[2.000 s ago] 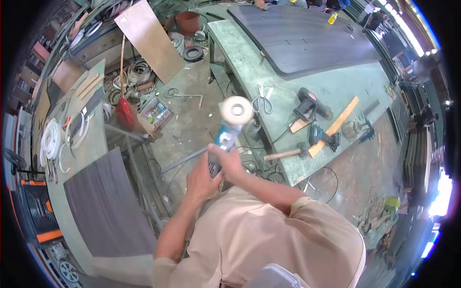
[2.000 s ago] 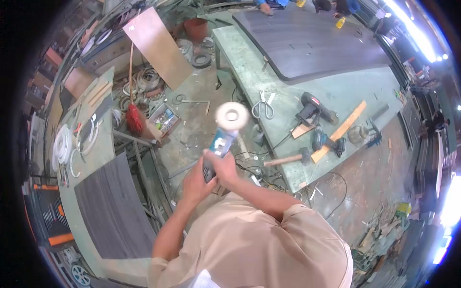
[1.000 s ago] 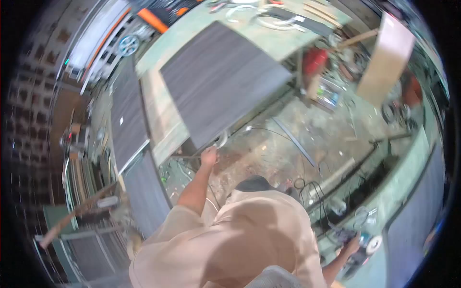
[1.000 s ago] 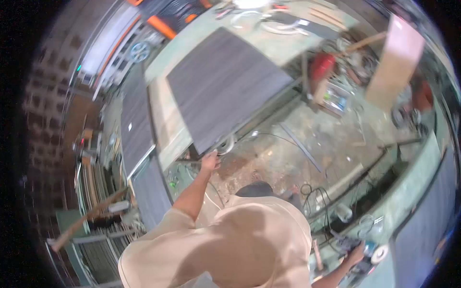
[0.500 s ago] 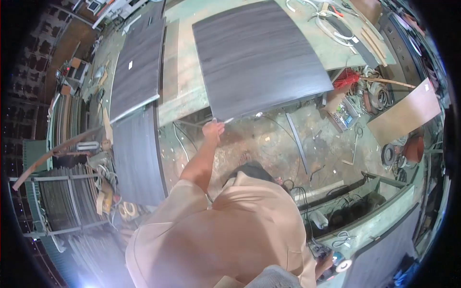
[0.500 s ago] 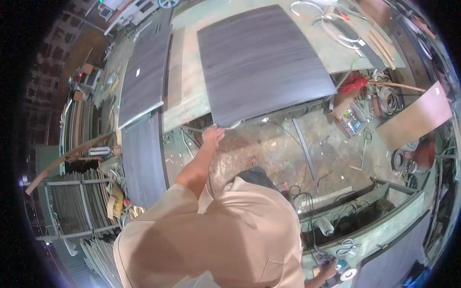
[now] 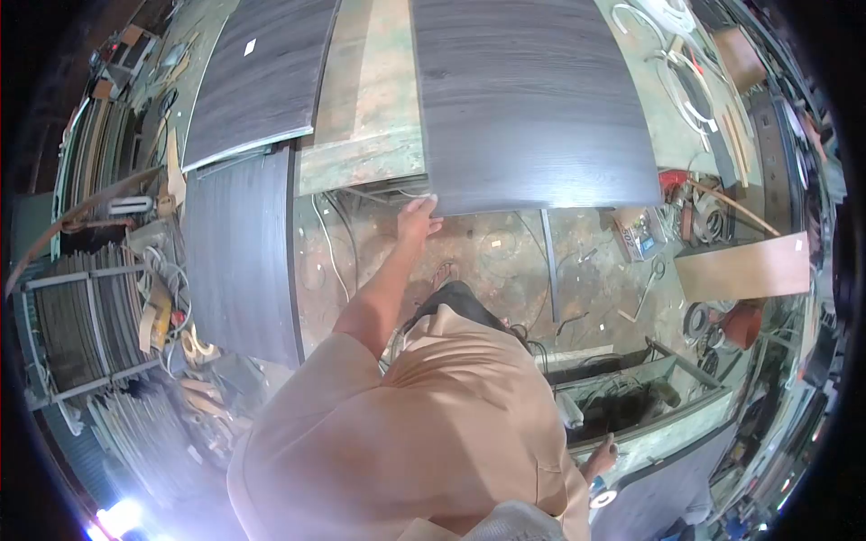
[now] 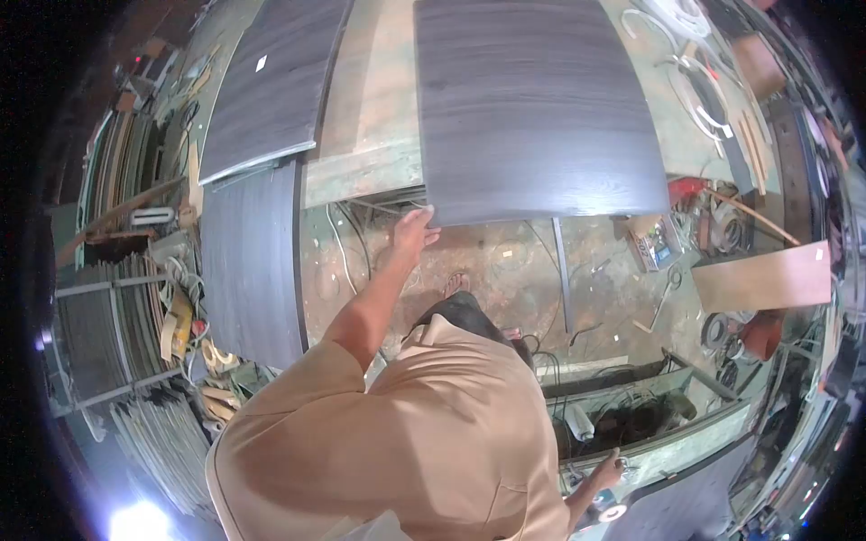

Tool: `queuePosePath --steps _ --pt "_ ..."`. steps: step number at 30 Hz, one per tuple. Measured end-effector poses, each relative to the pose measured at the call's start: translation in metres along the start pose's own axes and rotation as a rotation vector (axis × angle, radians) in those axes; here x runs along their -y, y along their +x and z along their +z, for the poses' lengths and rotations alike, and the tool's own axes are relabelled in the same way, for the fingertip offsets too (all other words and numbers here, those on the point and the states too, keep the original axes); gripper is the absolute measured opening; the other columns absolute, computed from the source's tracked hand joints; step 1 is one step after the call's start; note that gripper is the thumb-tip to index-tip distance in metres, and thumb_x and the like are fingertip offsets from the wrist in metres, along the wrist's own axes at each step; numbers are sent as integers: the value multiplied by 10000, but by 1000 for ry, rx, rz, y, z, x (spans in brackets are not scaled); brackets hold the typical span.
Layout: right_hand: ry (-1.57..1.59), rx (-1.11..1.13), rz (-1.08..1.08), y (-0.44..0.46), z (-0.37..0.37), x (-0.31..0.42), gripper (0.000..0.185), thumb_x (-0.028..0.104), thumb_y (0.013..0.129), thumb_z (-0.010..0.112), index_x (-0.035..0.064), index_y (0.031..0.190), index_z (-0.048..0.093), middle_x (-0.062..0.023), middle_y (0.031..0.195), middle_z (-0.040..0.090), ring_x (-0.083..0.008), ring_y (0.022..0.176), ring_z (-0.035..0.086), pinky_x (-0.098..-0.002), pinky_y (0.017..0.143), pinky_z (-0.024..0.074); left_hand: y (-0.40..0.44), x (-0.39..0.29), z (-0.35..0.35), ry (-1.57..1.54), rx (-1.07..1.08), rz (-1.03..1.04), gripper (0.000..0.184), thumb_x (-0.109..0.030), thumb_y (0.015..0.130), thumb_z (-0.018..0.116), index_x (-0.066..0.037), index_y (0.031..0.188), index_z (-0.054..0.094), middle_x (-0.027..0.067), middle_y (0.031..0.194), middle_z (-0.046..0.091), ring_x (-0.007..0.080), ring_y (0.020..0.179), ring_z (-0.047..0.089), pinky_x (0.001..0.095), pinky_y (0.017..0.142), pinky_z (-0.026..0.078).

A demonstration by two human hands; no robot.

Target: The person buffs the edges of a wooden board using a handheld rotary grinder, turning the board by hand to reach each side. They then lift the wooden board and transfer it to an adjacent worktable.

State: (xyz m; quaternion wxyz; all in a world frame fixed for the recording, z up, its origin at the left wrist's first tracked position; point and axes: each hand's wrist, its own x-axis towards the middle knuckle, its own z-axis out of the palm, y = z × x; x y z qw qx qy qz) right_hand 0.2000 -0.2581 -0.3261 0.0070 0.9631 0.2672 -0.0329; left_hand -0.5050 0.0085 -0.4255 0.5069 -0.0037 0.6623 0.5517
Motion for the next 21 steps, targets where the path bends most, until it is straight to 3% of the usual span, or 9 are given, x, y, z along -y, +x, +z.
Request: queuePosePath --steps 4,8,10,13,14,18,20,21 --pt "161 150 -92 -8 4 60 681 626 912 666 -4 1157 754 -228 1154 740 -384 1038 709 -480 907 538 19 -4 7 99 -16 45 369 -382 957 724 -27 1055 734 16 897 666 128 765 657 325 665 597" --pt "292 210 -177 -20 1 105 621 542 909 718 -23 1167 738 -206 1123 753 -332 1010 720 -429 882 549 20 -19 10 56 16 -43 402 -432 950 740 -64 1110 719 0 918 681 117 798 650 330 721 572" --pt "284 244 -203 -28 -2 123 598 489 913 733 -47 1177 722 -191 1110 758 -308 1017 718 -402 883 556 21 -23 13 95 -24 31 405 -452 947 728 -47 955 737 -15 767 612 97 699 570 301 604 494" --pt "286 302 -230 -38 -5 145 582 468 913 738 -53 1173 721 -185 1103 760 -297 1007 719 -389 864 562 37 -24 12 138 -8 19 430 -460 939 743 -52 1074 757 -21 864 660 94 752 610 304 654 517" --pt "362 291 -266 -44 -3 148 563 453 915 739 -52 1162 722 -169 1053 762 -262 908 719 -368 810 567 42 -24 14 131 0 15 430 -460 939 743 -52 1074 757 -21 864 660 94 752 610 304 654 517" --pt "392 373 -259 -61 -14 176 528 426 916 734 -51 1141 720 -125 954 747 -196 763 675 -332 718 542 57 -26 16 188 25 32 444 -451 937 746 -26 1065 759 -7 853 668 93 767 621 293 659 511" --pt "422 386 -271 -69 -15 185 518 426 914 733 -43 1133 727 -127 956 749 -206 760 679 -344 711 537 61 -24 17 272 35 63 449 -445 938 745 -17 1077 758 1 860 678 92 783 625 293 671 514" --pt "444 409 -283 -73 -15 189 509 427 911 732 -35 1125 733 -129 958 751 -216 757 683 -357 703 532 60 -21 18 205 33 104 465 -451 929 740 12 965 723 2 773 624 98 729 560 319 657 476"
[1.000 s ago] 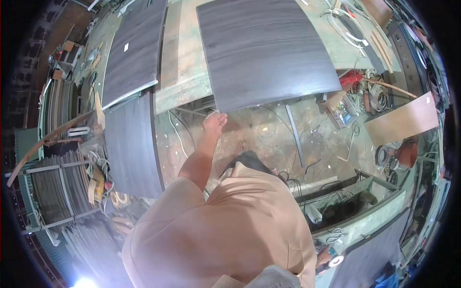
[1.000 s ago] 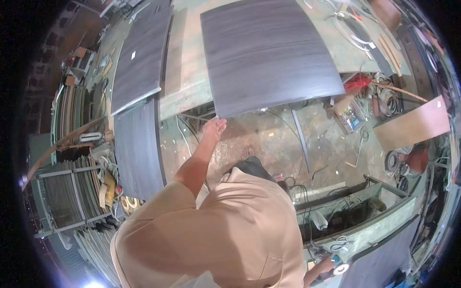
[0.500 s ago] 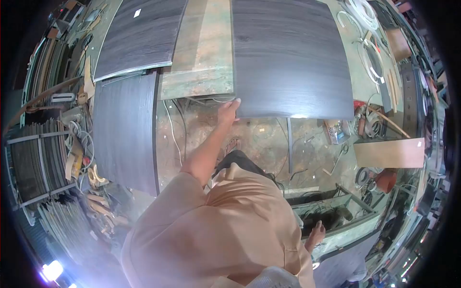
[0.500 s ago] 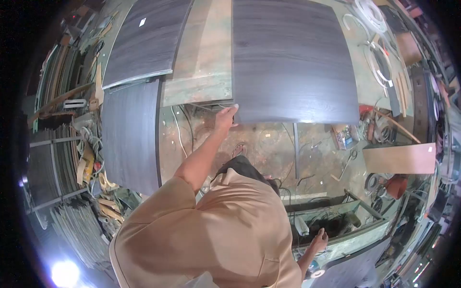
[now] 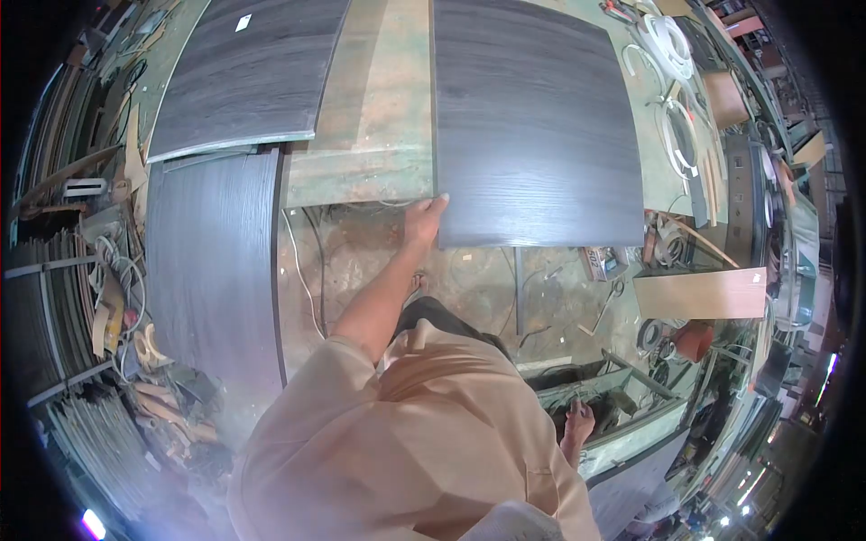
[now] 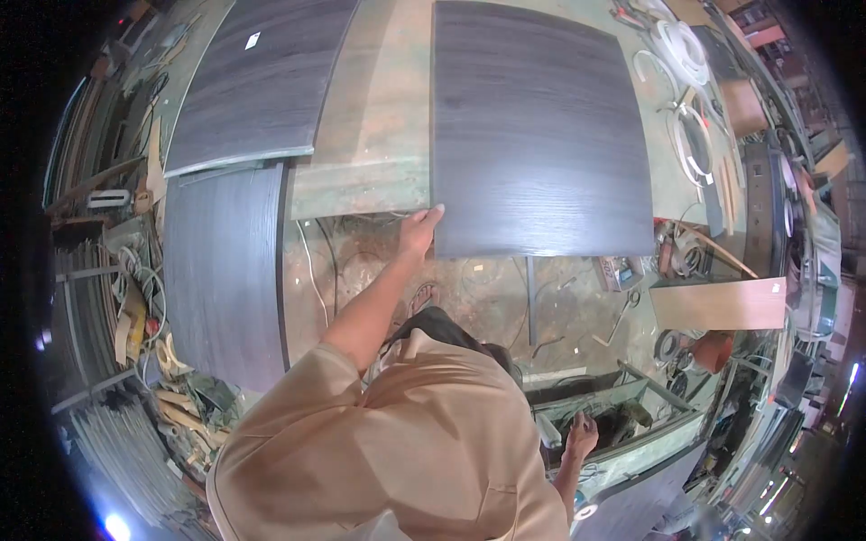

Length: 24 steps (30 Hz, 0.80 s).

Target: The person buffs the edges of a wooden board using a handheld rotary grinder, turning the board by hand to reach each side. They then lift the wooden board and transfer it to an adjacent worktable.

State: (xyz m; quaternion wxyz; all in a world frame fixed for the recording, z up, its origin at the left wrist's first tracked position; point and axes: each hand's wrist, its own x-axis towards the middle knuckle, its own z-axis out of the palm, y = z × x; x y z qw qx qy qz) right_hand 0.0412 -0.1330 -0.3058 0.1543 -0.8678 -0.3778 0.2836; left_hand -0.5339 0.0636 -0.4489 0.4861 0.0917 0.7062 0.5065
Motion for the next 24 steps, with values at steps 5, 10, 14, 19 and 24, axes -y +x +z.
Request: queuePosePath --steps 5,10,14,19,24 --pt "-205 12 -81 13 14 4 455 417 911 717 -14 1048 758 -154 871 743 -253 734 688 -399 705 527 -18 -19 2 37 -59 108 525 -483 931 707 41 902 702 51 704 618 129 689 530 358 676 459" --pt "-292 47 -130 17 27 19 426 402 916 707 8 1063 775 -216 967 763 -322 918 754 -404 832 562 -8 5 4 201 31 40 523 -506 963 646 13 956 708 138 732 608 183 683 580 385 702 479" --pt "-269 100 13 -8 34 64 459 422 901 742 72 1197 754 -166 1119 763 -307 1068 738 -386 927 549 -46 17 16 66 131 -56 355 -372 969 730 -48 1112 707 9 826 639 116 711 606 287 607 505" --pt "-279 79 59 18 48 51 565 477 852 708 43 1212 727 -220 1128 740 -382 1092 703 -443 963 550 -120 -5 67 -43 333 -328 312 -357 1017 656 -61 1117 649 28 822 602 122 652 556 306 561 463" --pt "-215 137 78 50 67 65 534 449 859 728 45 1209 728 -200 1104 754 -365 1065 721 -413 959 550 -88 65 99 281 570 -239 372 -392 1018 652 -57 860 691 11 660 621 67 542 515 267 512 405"
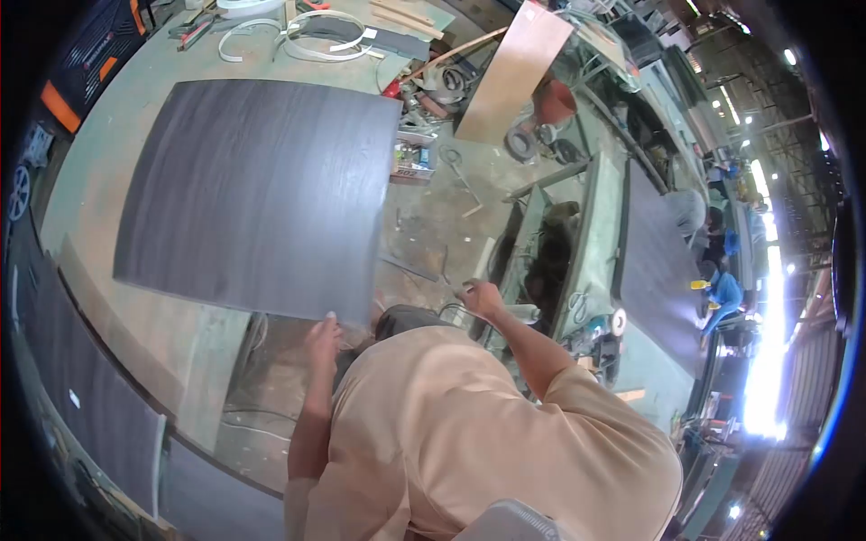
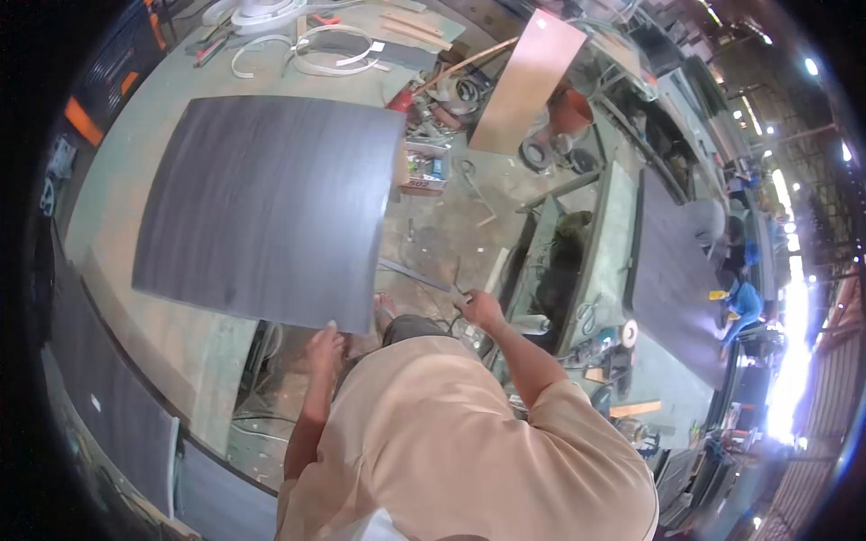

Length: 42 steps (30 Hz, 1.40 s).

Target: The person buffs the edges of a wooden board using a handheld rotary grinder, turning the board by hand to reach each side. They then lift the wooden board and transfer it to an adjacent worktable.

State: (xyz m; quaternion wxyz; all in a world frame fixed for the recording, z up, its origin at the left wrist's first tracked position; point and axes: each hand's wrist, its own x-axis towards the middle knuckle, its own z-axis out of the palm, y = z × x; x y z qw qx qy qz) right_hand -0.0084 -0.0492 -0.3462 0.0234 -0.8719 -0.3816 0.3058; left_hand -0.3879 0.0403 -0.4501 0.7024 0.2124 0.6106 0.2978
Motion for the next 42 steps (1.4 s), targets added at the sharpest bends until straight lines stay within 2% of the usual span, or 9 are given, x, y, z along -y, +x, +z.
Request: queuePosePath --steps 3,7,11,15,19,22,28,37,42 --pt "88 -11 -72 15 4 6 506 410 860 723 41 1207 730 -201 1080 760 -356 1050 730 -409 959 555 22 -2 -15 672 179 213 435 -445 1021 610 -55 861 717 81 651 625 186 536 542 374 544 456" --pt "90 -35 -173 56 19 -5 470 396 854 770 77 1197 739 -177 1055 769 -329 999 751 -395 887 577 -45 -94 33 1326 -41 846 292 -331 964 660 -94 816 747 148 882 728 384 727 668 497 643 509" --pt "44 29 -224 74 13 -6 451 378 873 756 38 1170 742 -220 1009 763 -326 970 756 -396 867 573 -43 -112 58 1447 -20 1106 494 -444 978 610 -177 1393 635 142 1492 548 363 1386 495 537 1158 370" --pt "163 73 -296 130 45 -63 416 305 891 774 -15 1154 732 -149 794 755 -189 697 731 -326 660 543 -19 -97 47 1548 46 998 755 -534 963 599 -196 1601 378 147 1692 260 335 1574 206 590 1261 148" --pt "125 90 -373 154 36 -73 426 318 907 771 -29 1149 725 -147 812 759 -175 714 729 -313 654 544 -21 -115 11 1529 -201 884 759 -564 974 569 -204 1609 361 139 1687 277 345 1572 213 596 1258 150" --pt "167 218 -354 175 30 -64 458 340 911 754 -59 1135 721 -246 1019 760 -320 979 757 -384 856 570 -8 -123 -23 1555 -472 753 784 -577 995 531 -179 1630 302 157 1696 243 359 1577 190 596 1262 134" --pt "424 433 -211 183 13 47 490 422 965 714 12 1231 687 -65 955 743 -181 780 700 -289 660 527 6 -126 -53 1281 -769 466 810 -538 1024 522 -37 1614 280 254 1675 229 433 1554 220 569 1253 197" --pt "1368 967 32 141 54 184 527 344 1010 664 50 1427 530 -70 1348 648 -251 1255 582 -417 1115 432 -25 -78 10 1218 -654 554 798 -343 988 619 86 1568 277 315 1654 203 451 1560 169 497 1272 204" --pt "1282 884 167 114 70 196 521 326 1029 646 45 1448 518 -69 1399 619 -239 1258 591 -389 1125 433 -45 -69 24 1189 -539 565 847 -352 955 668 69 1573 272 303 1666 174 449 1565 159 516 1261 223"
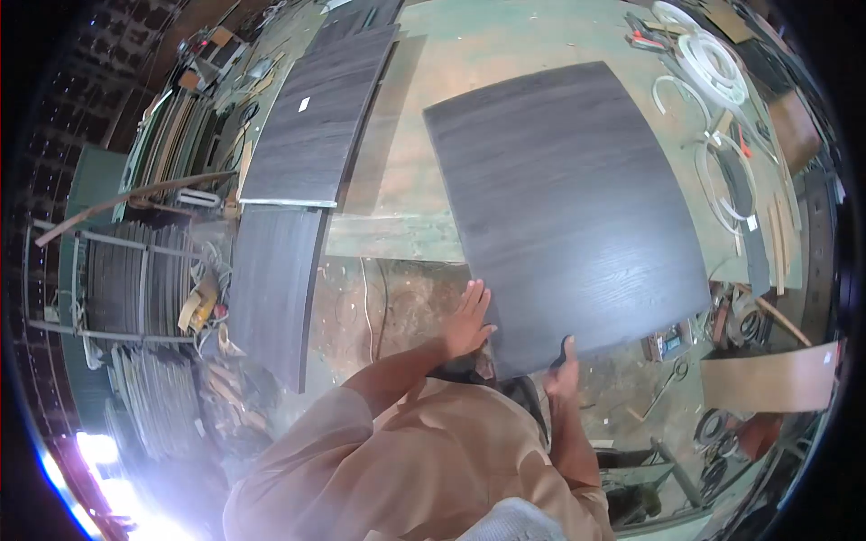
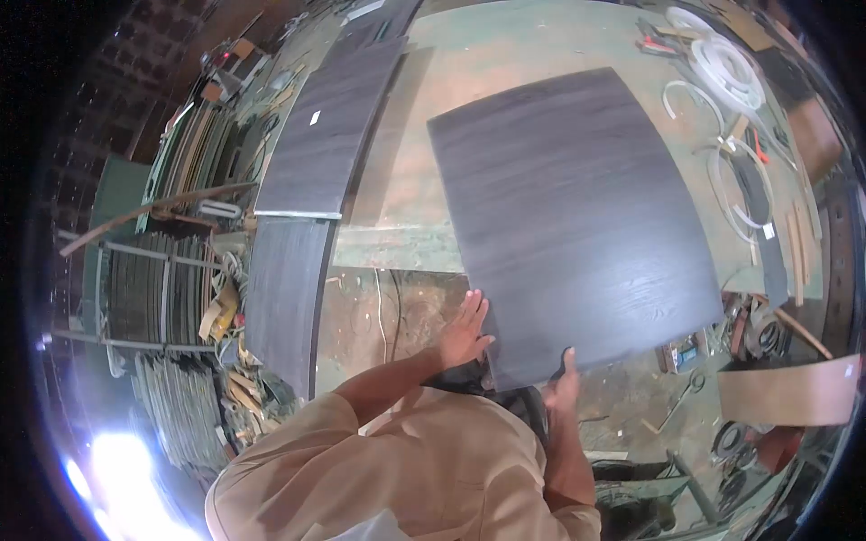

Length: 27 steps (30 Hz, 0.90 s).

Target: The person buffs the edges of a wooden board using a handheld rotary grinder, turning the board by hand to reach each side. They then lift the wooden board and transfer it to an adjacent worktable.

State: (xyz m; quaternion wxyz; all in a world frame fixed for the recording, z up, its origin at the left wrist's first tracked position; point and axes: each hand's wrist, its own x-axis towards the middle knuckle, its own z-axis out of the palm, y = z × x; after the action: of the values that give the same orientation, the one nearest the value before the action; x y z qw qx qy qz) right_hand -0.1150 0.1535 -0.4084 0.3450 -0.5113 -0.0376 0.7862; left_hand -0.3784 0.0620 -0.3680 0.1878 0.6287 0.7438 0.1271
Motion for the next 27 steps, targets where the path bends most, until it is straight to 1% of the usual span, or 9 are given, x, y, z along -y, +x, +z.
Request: queuePosePath --steps 3,6,10,12,14,15,18,21,27 --pt "29 92 -57 -9 8 1 547 328 1006 692 24 1431 529 -89 1364 635 -242 1233 608 -414 1080 480 0 6 -4 -54 -66 -14 845 -364 954 670 67 1568 282 304 1659 197 455 1559 177 528 1259 222" --pt "-7 114 -51 -10 8 2 575 377 1018 657 51 1465 500 -87 1408 608 -265 1288 569 -421 1135 424 23 27 -3 -52 -154 -122 829 -366 961 657 86 1555 294 323 1639 231 464 1546 210 552 1252 223" --pt "2 86 -28 -9 3 0 643 407 1013 656 41 1499 448 -102 1479 550 -298 1340 519 -464 1169 381 83 75 -16 2 -297 -117 802 -357 974 634 108 1538 305 345 1617 260 471 1533 239 577 1245 222" --pt "-35 133 -80 -15 14 0 643 452 1015 640 39 1479 474 -106 1450 576 -291 1337 531 -456 1194 354 123 105 -29 25 -357 -159 781 -352 1005 601 117 1542 285 372 1588 293 528 1487 295 596 1214 274" --pt "-67 129 -49 -14 13 -1 646 487 1017 619 53 1475 480 -94 1460 566 -287 1349 518 -467 1193 349 163 138 -41 -2 -400 -175 777 -354 1002 597 115 1540 292 359 1594 297 501 1503 284 588 1227 248" --pt "-63 85 -55 -12 13 -4 651 504 1015 613 53 1468 486 -92 1457 565 -286 1341 523 -465 1182 359 182 157 -48 -14 -438 -193 773 -356 999 593 113 1539 299 346 1600 301 473 1519 272 580 1241 223" --pt "-88 -4 -24 -8 2 -7 672 559 1012 589 56 1451 500 -87 1424 576 -289 1289 552 -457 1127 400 240 207 -76 -21 -485 -212 792 -390 1003 582 114 1542 294 330 1598 324 469 1512 291 578 1242 218" --pt "-183 -136 -61 -9 4 -8 686 596 1026 540 21 1401 544 -100 1315 626 -284 1222 578 -451 1051 439 294 251 -102 -25 -468 -285 800 -418 1005 568 112 1542 302 324 1597 335 463 1512 296 578 1242 213" --pt "-287 -326 -5 -18 -1 1 672 603 1031 524 13 1345 585 -108 1293 635 -294 1206 588 -453 1024 458 363 303 -130 -26 -500 -361 790 -422 1004 574 117 1526 326 338 1598 319 470 1518 275 575 1246 206"
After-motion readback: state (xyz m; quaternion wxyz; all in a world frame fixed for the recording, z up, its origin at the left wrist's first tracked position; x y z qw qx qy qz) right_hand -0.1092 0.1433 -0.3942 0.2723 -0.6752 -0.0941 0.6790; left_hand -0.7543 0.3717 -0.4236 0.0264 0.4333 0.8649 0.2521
